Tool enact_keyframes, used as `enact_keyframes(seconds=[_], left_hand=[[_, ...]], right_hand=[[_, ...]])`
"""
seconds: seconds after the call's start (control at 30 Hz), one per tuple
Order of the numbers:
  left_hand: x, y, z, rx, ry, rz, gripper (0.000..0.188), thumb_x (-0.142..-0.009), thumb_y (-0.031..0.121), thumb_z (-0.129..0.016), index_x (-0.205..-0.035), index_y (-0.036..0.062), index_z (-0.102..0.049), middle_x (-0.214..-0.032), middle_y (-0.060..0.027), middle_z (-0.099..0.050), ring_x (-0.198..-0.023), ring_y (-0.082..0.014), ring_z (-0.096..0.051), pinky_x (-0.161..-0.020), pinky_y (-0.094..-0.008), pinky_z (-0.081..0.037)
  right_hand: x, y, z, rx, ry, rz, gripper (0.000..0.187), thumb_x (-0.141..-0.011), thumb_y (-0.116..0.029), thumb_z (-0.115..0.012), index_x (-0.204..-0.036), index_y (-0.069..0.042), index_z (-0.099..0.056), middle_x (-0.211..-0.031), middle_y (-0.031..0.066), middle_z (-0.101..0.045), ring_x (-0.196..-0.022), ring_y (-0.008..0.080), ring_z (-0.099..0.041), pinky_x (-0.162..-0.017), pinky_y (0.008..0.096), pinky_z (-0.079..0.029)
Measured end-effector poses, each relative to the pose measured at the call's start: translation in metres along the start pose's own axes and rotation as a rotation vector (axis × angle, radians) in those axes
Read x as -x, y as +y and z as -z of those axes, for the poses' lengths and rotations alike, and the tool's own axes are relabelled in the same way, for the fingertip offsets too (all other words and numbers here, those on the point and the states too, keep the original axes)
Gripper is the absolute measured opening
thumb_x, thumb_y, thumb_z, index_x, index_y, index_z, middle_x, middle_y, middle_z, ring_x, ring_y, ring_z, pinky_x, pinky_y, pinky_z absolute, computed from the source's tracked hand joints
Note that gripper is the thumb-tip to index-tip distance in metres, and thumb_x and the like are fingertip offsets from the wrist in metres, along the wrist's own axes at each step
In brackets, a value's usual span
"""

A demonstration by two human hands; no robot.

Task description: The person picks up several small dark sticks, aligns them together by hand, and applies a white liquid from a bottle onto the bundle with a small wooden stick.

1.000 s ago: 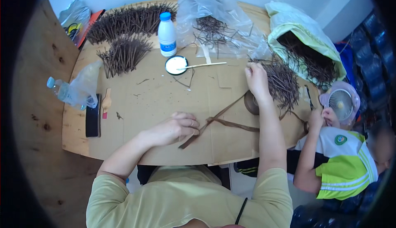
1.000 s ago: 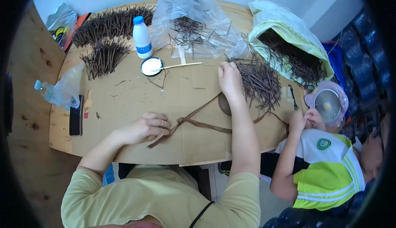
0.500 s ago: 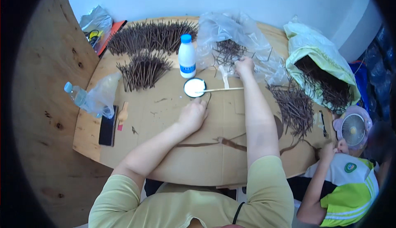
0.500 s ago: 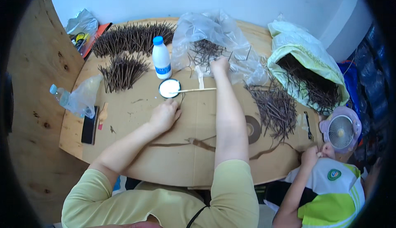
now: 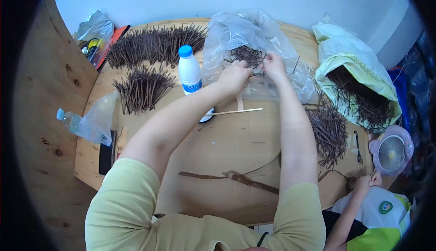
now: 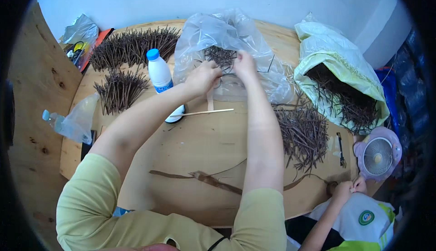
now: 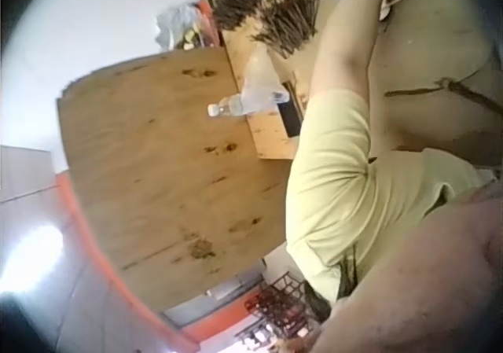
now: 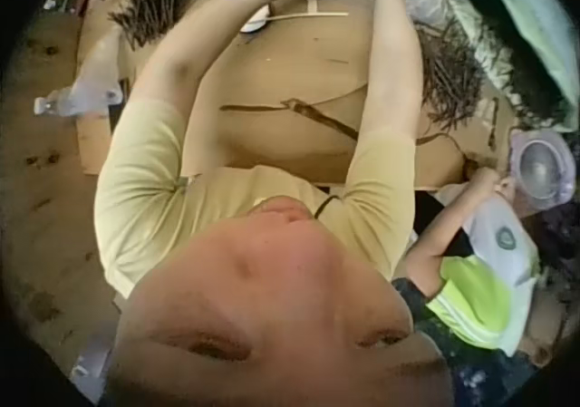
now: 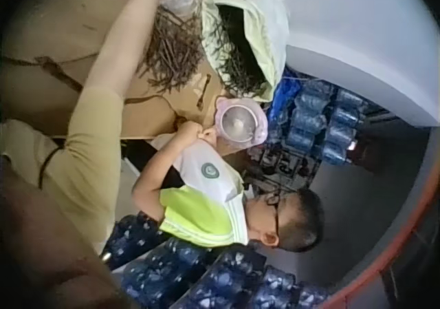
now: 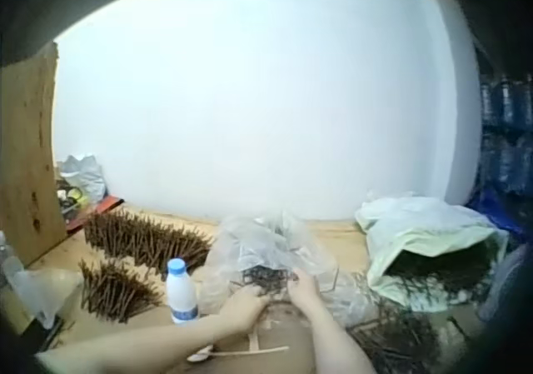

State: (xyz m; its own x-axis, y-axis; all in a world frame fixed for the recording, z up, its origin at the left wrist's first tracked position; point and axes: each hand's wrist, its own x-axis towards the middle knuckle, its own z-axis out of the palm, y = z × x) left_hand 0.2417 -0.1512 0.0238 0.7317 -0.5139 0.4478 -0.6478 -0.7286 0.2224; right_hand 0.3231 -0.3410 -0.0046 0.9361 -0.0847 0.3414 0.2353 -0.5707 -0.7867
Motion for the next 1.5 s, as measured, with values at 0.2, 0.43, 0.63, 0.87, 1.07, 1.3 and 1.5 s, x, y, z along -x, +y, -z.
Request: enact_keyframes(seconds=[0.2, 0.43, 0.63, 0.87, 1.07, 1.3, 1.5], left_hand=[[-0.034, -0.034, -0.028, -0.323, -0.153, 0.002, 0.025, -0.067, 0.006, -0.058, -0.092, 0.0046, -0.058, -0.095, -0.0151, -0.054, -0.097, -0.0305, -0.052, -0.08, -0.0366, -0.046], [-0.082, -0.053, 0.005, 0.077, -0.296, 0.093, 0.055, -0.064, -0.006, -0.047, -0.118, 0.0022, -0.048, -0.108, -0.0244, -0.055, -0.102, -0.0355, -0.053, -0.086, -0.0393, -0.042], [-0.092, -0.081, 0.036, 0.145, -0.368, 0.065, 0.061, -0.068, -0.003, -0.047, -0.127, 0.0059, -0.04, -0.121, -0.0207, -0.048, -0.11, -0.0314, -0.048, -0.09, -0.0357, -0.04], [-0.087, -0.026, 0.08, -0.139, -0.615, -0.071, 0.038, -0.07, 0.01, -0.059, -0.108, 0.0064, -0.056, -0.104, -0.0125, -0.06, -0.105, -0.0292, -0.052, -0.086, -0.0413, -0.039], [-0.049, -0.06, 0.088, -0.676, -0.739, -0.311, 0.024, -0.07, 0.011, -0.061, -0.094, 0.0128, -0.064, -0.103, -0.0053, -0.061, -0.113, -0.0212, -0.047, -0.1, -0.0493, -0.027], [-0.049, -0.062, 0.095, -0.764, -0.688, -0.302, 0.018, -0.073, 0.007, -0.054, -0.085, 0.0122, -0.067, -0.106, -0.0072, -0.061, -0.112, -0.0211, -0.049, -0.104, -0.0455, -0.024], [-0.044, -0.069, 0.126, -0.705, -0.695, -0.292, 0.011, -0.073, 0.006, -0.053, -0.075, 0.0063, -0.064, -0.093, -0.01, -0.062, -0.096, -0.027, -0.057, -0.104, -0.0464, -0.024]], right_hand=[[0.018, -0.009, 0.061, 0.517, 0.384, -0.12, 0.025, -0.067, -0.01, -0.062, -0.088, 0.0, -0.056, -0.084, 0.0187, -0.061, -0.08, 0.0365, -0.058, -0.074, 0.043, -0.045], [0.017, -0.006, 0.089, 0.362, 0.507, -0.1, 0.026, -0.068, -0.011, -0.061, -0.094, -0.003, -0.06, -0.079, 0.0137, -0.062, -0.074, 0.025, -0.06, -0.071, 0.0329, -0.046], [0.028, -0.073, 0.019, 0.167, -0.281, 0.303, 0.028, -0.072, -0.013, -0.06, -0.097, -0.001, -0.062, -0.072, 0.014, -0.062, -0.068, 0.0215, -0.06, -0.065, 0.0317, -0.047], [-0.01, -0.034, -0.041, 0.105, 0.121, 0.261, 0.037, -0.079, -0.009, -0.056, -0.112, 0.005, -0.046, -0.066, 0.0137, -0.058, -0.061, 0.028, -0.057, -0.063, 0.0352, -0.046], [0.055, -0.11, -0.047, 0.29, -0.201, 0.215, 0.035, -0.075, -0.014, -0.062, -0.105, 0.001, -0.052, -0.086, 0.0169, -0.059, -0.078, 0.0313, -0.06, -0.073, 0.0405, -0.046], [0.06, -0.086, -0.064, -0.212, -0.652, 0.091, 0.027, -0.074, -0.011, -0.064, -0.097, 0.001, -0.059, -0.085, 0.0049, -0.061, -0.066, 0.0122, -0.055, -0.059, 0.0264, -0.045], [0.01, -0.04, -0.038, -0.49, -0.456, -0.52, 0.025, -0.079, 0.0, -0.056, -0.103, -0.001, -0.057, -0.08, 0.0059, -0.06, -0.065, 0.0064, -0.053, -0.054, 0.0161, -0.042]])
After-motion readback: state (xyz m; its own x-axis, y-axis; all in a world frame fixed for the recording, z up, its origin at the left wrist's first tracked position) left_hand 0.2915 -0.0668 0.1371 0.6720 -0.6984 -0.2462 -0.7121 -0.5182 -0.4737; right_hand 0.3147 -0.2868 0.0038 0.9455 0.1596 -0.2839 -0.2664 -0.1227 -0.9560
